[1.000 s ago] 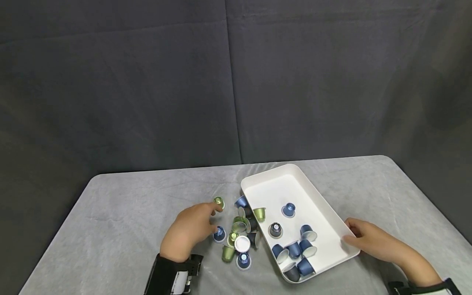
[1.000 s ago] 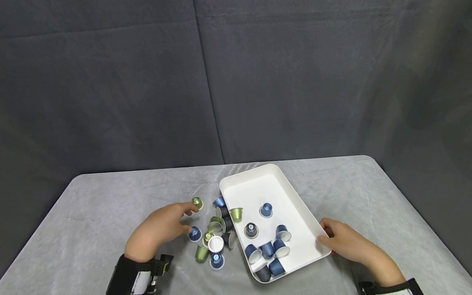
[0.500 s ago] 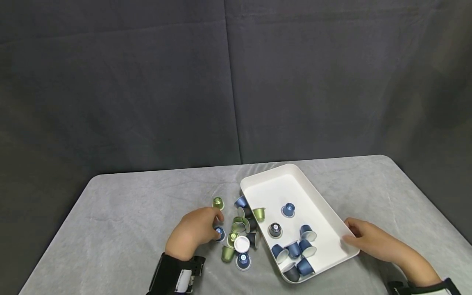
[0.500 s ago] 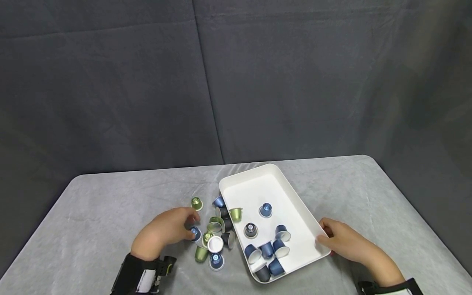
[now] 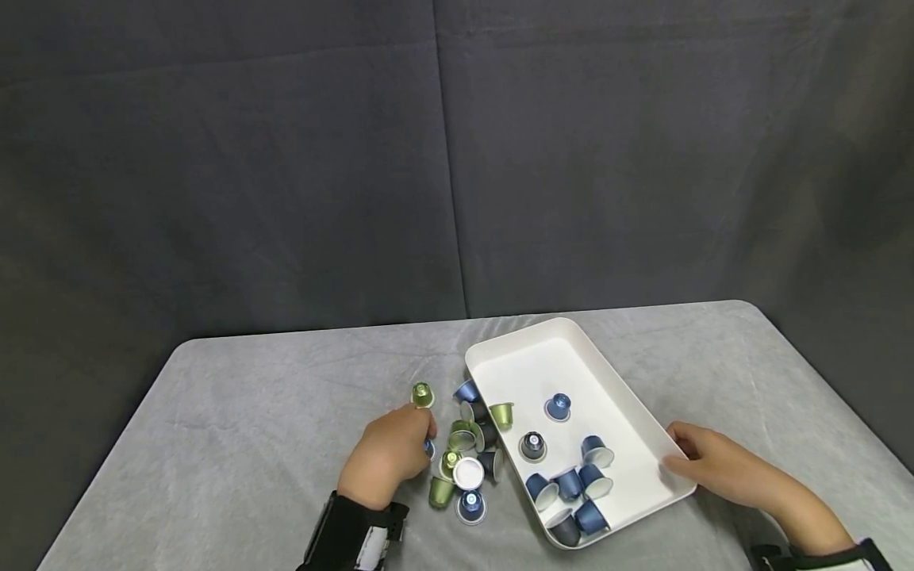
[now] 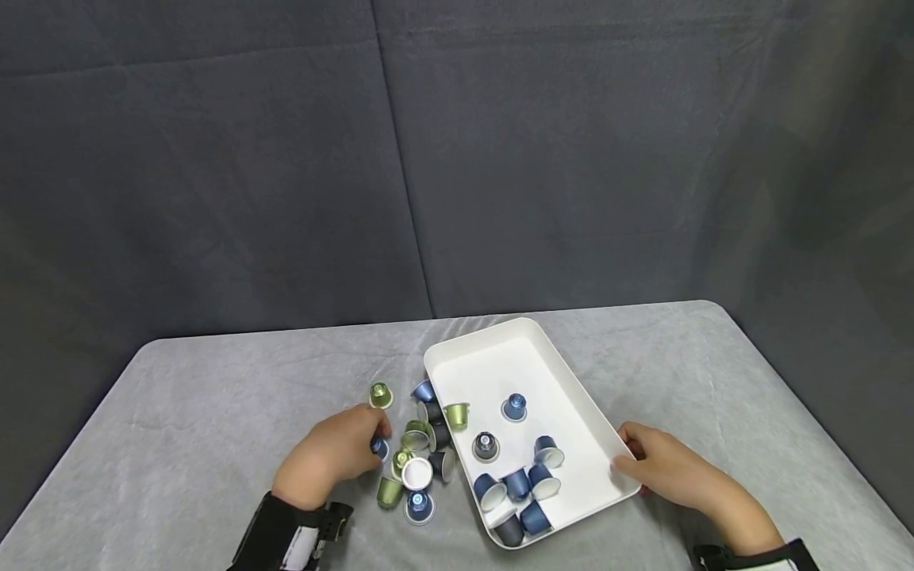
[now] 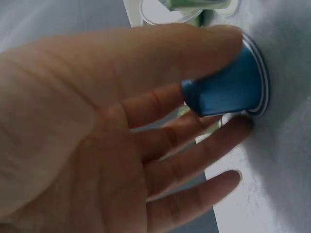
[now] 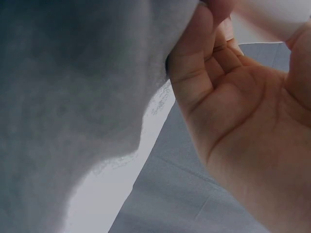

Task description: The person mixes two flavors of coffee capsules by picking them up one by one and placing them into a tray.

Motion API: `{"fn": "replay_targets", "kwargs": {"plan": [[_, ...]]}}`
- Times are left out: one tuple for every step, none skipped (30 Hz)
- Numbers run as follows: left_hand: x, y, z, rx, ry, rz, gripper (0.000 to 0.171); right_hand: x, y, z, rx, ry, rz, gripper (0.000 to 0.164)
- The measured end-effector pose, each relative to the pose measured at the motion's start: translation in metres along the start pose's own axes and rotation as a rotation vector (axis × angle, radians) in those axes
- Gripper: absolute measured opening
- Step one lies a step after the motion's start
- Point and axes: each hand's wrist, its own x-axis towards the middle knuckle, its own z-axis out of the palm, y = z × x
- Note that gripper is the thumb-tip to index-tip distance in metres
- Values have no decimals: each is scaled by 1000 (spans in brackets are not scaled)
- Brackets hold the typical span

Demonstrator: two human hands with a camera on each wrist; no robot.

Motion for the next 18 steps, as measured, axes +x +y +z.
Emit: {"fn": "replay_targets", "kwargs": {"plan": [[0, 0, 1, 13, 5, -5, 23, 0, 0, 0, 0, 1, -4, 16], [-1, 1, 1, 26, 8, -8, 23, 0, 0, 0, 2, 0, -9, 16], [-1, 1, 1, 35, 13, -10, 22, 0, 0, 0, 3, -1, -15, 15], [-1, 1, 1, 43, 19, -10, 21, 0, 0, 0, 5, -1, -22, 15], [-1, 1, 1, 49, 22, -11, 20, 0, 0, 0, 7, -2, -29, 14], [-1, 1, 1, 54, 27, -11, 19, 0, 1, 0, 9, -3, -35, 14], [0, 1, 1, 53, 30, -13, 18, 0, 1, 0, 12, -3, -38, 14], [0, 1, 1, 57, 33, -14, 17, 0, 1, 0, 12, -4, -40, 13], [0, 0, 1, 59, 37, -15, 17, 0, 0, 0, 11, -3, -39, 13], [1, 0, 2, 61, 40, -16, 16, 0, 0, 0, 8, -2, -37, 13], [1, -1, 2, 64, 44, -15, 15, 0, 0, 0, 6, -1, -34, 13], [2, -2, 2, 64, 50, -15, 16, 0, 0, 0, 4, 0, -31, 13], [2, -2, 2, 62, 54, -16, 17, 0, 0, 0, 1, 1, -29, 13], [2, -3, 2, 63, 62, -13, 18, 0, 0, 0, 1, 0, -27, 13], [3, -4, 1, 61, 70, -11, 19, 0, 0, 0, 0, 0, -24, 13], [3, -4, 1, 57, 79, -11, 19, 0, 0, 0, -1, 1, -21, 13], [3, -5, 1, 52, 89, -9, 19, 0, 0, 0, 1, 0, -21, 13], [3, -5, 0, 48, 97, -8, 19, 0, 0, 0, -1, 1, -21, 13]]}}
